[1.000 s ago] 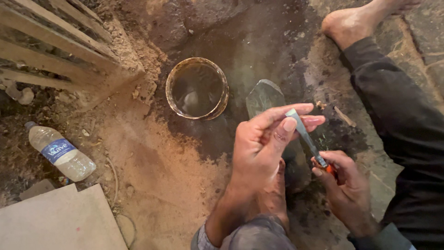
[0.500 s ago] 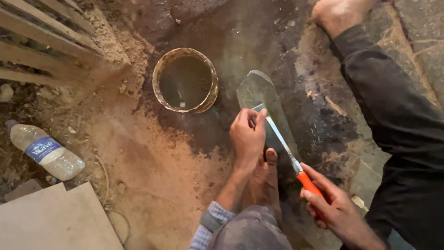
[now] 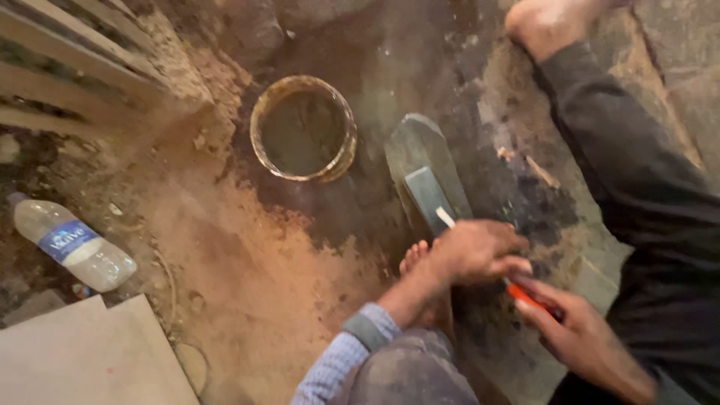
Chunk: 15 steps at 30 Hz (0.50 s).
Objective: The person sharpens a chisel on a wet sharpening stone, repeatedly dipping the tool in a bucket of water and checking the edge with their fingers. The person continues this process for the duration of the clip.
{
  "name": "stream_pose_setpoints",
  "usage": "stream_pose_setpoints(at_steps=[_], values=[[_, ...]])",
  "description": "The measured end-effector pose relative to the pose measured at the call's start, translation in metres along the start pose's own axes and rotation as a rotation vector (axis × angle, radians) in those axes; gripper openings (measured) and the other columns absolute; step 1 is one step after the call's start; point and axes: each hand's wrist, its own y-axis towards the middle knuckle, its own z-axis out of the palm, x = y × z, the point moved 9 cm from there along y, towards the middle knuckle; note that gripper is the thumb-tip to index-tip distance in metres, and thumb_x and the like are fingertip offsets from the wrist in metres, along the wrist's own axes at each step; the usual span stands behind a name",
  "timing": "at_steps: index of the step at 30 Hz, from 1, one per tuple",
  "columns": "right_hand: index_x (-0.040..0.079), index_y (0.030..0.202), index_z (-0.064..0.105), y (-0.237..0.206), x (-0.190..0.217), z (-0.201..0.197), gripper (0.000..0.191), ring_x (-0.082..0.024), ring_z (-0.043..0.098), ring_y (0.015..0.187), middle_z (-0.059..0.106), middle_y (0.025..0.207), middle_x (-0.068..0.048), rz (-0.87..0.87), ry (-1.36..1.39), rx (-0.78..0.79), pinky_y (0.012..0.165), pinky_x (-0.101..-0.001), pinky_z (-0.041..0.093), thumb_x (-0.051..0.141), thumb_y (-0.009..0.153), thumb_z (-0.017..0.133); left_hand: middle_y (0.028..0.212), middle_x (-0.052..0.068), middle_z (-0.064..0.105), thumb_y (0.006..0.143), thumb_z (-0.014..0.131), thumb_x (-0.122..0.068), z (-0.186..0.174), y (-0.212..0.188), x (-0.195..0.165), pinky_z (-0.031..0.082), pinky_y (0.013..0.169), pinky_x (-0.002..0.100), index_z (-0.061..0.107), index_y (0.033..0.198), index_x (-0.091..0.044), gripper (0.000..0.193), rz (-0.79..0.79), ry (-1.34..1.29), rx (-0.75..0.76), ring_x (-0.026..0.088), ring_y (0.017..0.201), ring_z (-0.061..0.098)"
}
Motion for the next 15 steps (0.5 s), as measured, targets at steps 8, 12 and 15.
stream_pose_setpoints(at_steps=[8,12,15], values=[[0.022,0.142,0.064,0.024,0.037,-0.011,0.048,-0.011,0.041,0.049,0.047,0.057,0.002,-0.050,-0.014,0.050,0.044,-0.0296,0.035,0.026,0.094,0.065,0.129,0.011,0.072,0.100,0.047,-0.060,-0.017,0.025,0.041,0.055,0.102,0.042,0.068,0.133,-0.014,0.060,-0.068,0.033,-0.048,0.030,0.125,0.066],[0.017,0.139,0.066,0.022,0.040,-0.007,0.043,-0.012,0.040,0.050,0.051,0.061,0.001,-0.056,0.091,0.032,0.045,-0.0297,0.033,0.023,0.096,0.064,0.128,0.010,0.073,0.101,0.046,-0.060,-0.024,0.028,0.046,0.056,0.099,0.041,0.068,0.132,-0.015,0.059,-0.177,0.043,-0.002,0.029,0.119,0.070],[0.019,0.141,0.065,0.007,0.022,-0.006,0.047,-0.008,0.046,0.051,0.055,0.062,0.002,-0.116,0.000,0.081,0.046,-0.0270,0.040,0.022,0.094,0.064,0.124,0.011,0.074,0.096,0.048,-0.061,0.003,0.009,0.027,0.055,0.095,0.043,0.069,0.132,-0.018,0.060,-0.286,-0.021,0.058,0.031,0.111,0.071]])
